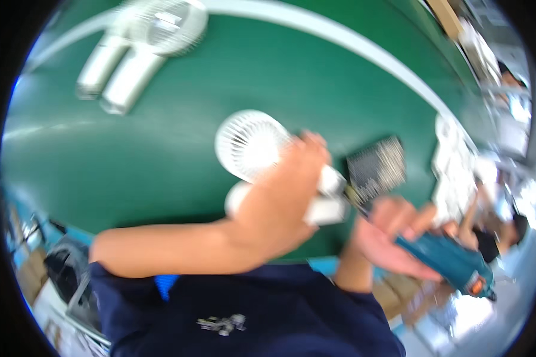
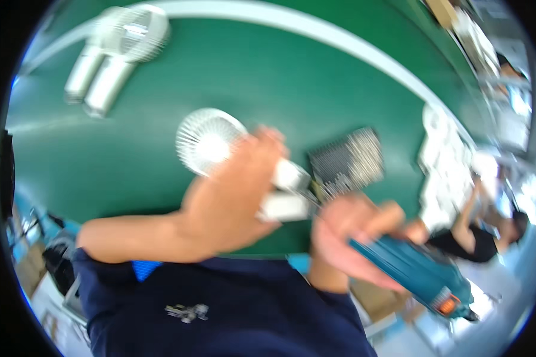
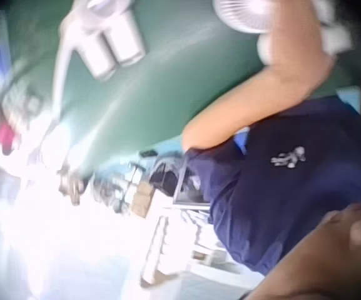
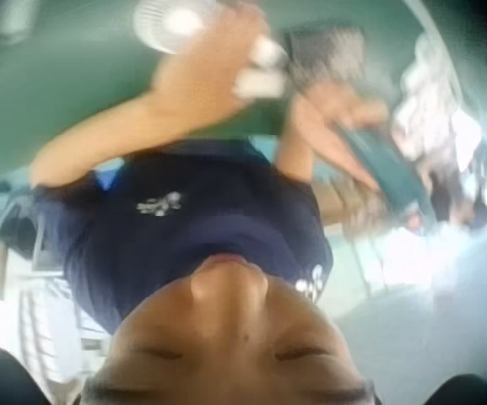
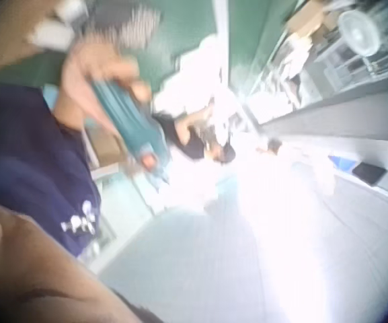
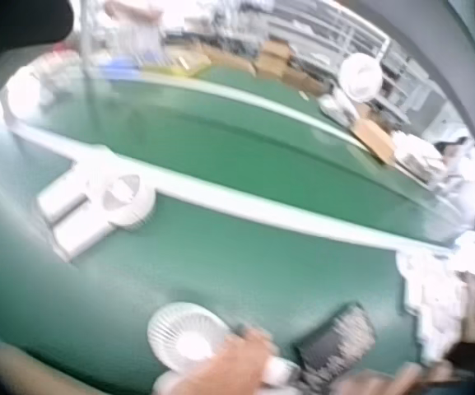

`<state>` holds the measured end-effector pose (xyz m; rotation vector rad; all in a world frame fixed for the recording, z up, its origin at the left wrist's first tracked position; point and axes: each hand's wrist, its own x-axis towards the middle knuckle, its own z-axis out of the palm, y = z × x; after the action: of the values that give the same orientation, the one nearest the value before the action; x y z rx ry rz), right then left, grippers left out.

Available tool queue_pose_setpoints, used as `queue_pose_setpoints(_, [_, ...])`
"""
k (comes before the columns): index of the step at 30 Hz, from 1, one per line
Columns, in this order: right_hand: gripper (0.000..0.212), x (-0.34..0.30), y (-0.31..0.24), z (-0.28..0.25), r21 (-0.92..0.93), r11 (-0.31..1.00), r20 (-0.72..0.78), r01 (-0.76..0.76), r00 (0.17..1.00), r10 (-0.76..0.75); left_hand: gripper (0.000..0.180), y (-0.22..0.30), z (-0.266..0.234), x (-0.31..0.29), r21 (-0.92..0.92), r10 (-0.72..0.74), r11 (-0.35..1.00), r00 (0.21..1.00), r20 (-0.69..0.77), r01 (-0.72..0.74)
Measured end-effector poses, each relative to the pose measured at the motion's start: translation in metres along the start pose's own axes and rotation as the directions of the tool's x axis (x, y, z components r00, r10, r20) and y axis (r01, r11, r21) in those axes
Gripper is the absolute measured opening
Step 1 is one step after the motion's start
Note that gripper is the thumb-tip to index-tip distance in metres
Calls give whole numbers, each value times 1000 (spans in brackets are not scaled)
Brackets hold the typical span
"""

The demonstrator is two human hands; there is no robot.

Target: Assemble small electric hand fans using an electric screwdriver on a factory assembly line.

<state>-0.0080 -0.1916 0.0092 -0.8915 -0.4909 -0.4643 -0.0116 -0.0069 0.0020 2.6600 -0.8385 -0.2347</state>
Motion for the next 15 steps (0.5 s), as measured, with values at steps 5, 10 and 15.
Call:
queue_pose_setpoints(5, [71, 4, -12, -29, -108, 994, -141, 24, 989, -40, 94, -18, -3, -8, 170, 34, 985, 999, 16, -36])
queue_pose_setpoints(10, [71, 16, -11, -32, -198, 980, -277, 25, 957, -80, 93, -29, -15, -15, 231, 10, 973, 1000, -17, -5])
queue_pose_setpoints(15, [68, 25, -2, -39, -188, 982, -370, 3, 926, -74, 93, -29, -12, -12, 198, 16, 980, 1000, -8, -14])
